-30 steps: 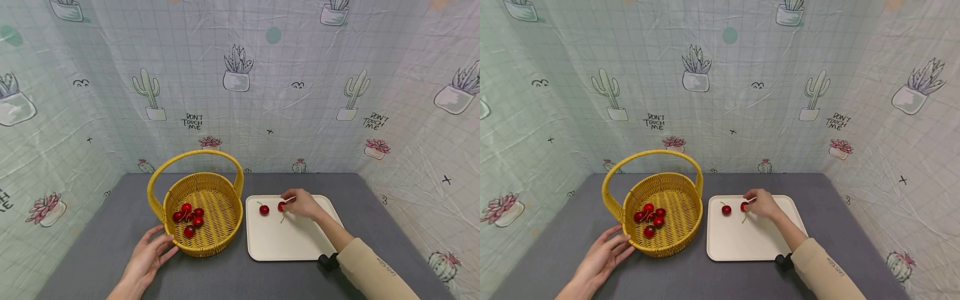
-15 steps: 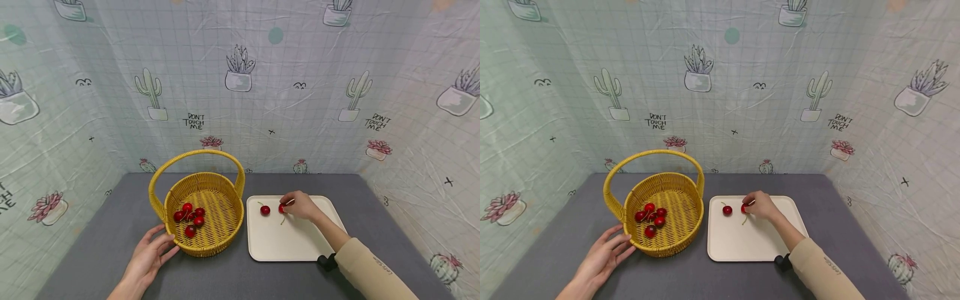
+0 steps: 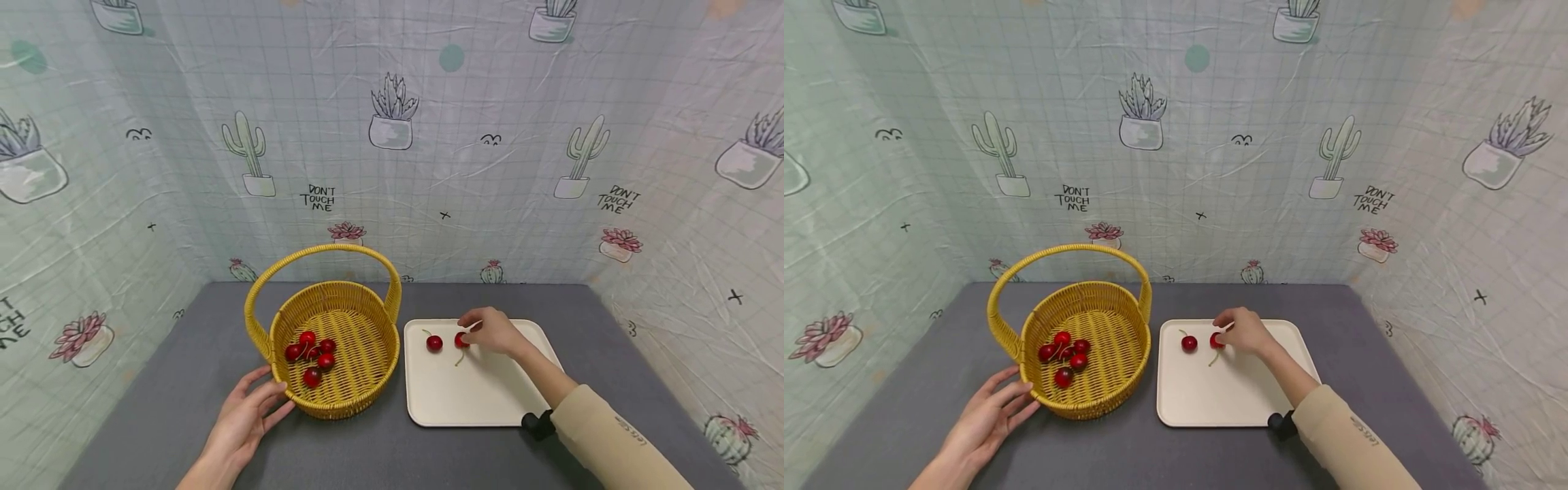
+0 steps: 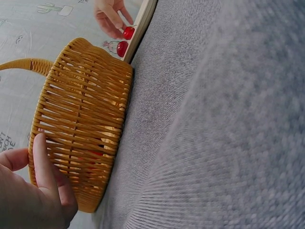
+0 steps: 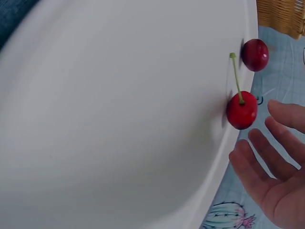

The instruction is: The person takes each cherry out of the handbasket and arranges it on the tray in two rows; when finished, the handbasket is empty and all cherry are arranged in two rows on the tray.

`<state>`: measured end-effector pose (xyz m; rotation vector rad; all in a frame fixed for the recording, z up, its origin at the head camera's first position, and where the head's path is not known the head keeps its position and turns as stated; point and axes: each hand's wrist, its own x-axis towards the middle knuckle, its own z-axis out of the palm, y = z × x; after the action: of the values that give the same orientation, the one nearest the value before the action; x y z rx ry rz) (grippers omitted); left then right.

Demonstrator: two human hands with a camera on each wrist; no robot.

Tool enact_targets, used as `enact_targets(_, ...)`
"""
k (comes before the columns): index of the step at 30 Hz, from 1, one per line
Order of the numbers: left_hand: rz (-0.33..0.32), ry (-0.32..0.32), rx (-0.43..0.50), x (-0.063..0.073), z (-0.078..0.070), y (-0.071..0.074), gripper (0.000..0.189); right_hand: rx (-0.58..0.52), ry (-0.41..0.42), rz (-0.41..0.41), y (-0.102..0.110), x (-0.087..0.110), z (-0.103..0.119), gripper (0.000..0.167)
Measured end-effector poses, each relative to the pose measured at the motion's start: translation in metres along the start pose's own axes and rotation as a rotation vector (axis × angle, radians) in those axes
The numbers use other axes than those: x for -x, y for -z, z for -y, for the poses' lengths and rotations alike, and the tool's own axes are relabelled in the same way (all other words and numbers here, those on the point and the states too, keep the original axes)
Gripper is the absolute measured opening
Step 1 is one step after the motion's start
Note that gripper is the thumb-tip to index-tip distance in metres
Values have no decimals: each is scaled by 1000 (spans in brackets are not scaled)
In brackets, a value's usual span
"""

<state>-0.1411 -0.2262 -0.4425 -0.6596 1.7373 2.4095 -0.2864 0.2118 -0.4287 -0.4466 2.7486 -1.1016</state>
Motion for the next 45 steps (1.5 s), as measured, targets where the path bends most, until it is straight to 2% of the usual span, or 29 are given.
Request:
enact_targets(7,-2,2,-1,-1,0,0,74,1,105,30,8,0,26,26)
enact_targets(17,1,-3,-4,1,0,0,74,16,222,135,7,6,73,22)
enact_targets(20,5,-3,-3,1,0,-1,75,14,280,170,4,8,86,21)
enact_targets(26,9,-2,2,1,-1,0,74,-24,354,249,-6,8,111,20)
enact_targets(30,6,-2,6,2,0,0,73,7,407,267,-15,4,122,19)
enact_targets(37,1,-1,10,1,0,0,70,39,467,294,-32,-5,136,19)
enact_targets(45,0,2,17,0,0,0,68,52,542,391,-58,-11,144,20)
